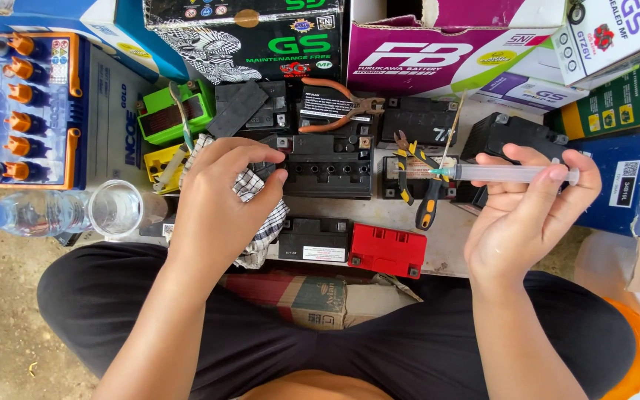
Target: Refilling battery cells with liquid using a syringe and handling battery components
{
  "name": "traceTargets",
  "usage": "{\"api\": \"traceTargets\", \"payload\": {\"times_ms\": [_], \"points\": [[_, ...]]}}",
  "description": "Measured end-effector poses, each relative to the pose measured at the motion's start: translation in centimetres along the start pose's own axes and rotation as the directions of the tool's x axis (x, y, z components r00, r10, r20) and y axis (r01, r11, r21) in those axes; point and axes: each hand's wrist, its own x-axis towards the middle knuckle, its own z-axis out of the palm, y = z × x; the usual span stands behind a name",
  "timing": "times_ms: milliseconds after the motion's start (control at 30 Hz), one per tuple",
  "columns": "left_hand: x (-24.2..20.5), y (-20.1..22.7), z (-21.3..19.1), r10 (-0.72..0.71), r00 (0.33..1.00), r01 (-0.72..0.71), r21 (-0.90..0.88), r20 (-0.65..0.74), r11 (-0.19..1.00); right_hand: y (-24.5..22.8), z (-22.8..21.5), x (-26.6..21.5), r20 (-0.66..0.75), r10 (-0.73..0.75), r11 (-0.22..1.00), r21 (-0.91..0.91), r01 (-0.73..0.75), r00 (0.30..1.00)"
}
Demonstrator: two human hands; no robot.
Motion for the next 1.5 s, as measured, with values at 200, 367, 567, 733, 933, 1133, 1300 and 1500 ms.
{"api": "traceTargets", "payload": {"times_ms": [200,367,567,733,933,1133,1300,1500], "points": [[-0.2,0.0,-0.2,-0.043,0.998,0.044,-0.045,0.035,0.998,-0.2,0.2,-0.1,-0.004,0.008,1.000,-0.005,-0.008,1.000],[-0.1,0.0,-0.3,-0.078,0.996,0.082,-0.118,0.039,0.990,-0.3,0.5,-0.2,-0.002,0.009,1.000,0.000,-0.009,1.000],[0.3,-0.8,0.6,-0.180,0.982,0.189,-0.201,0.064,0.961,-0.2,0.3,-0.3,0.015,0.005,1.000,0.009,-0.005,1.000],[0.5,-1.6,1.1,-0.221,0.970,0.241,-0.268,0.102,0.933,-0.2,0.4,-0.3,0.016,0.006,1.000,0.004,-0.006,1.000],[0.5,-2.3,1.1,-0.282,0.945,0.319,-0.282,0.163,0.905,-0.1,0.4,-0.4,0.021,0.013,1.000,0.003,-0.013,1.000],[0.7,-2.7,1.2,-0.348,0.910,0.406,-0.317,0.227,0.857,0.1,0.2,-0.4,0.036,0.008,1.000,-0.014,-0.007,0.999],[0.5,-2.3,1.4,-0.241,0.956,0.279,-0.274,0.166,0.920,0.3,0.3,-0.5,0.035,0.010,1.000,-0.007,-0.010,0.999],[0.6,-1.7,1.3,-0.182,0.974,0.212,-0.261,0.136,0.942,0.4,0.5,-0.7,0.021,0.041,0.999,0.019,-0.042,0.999]]}}
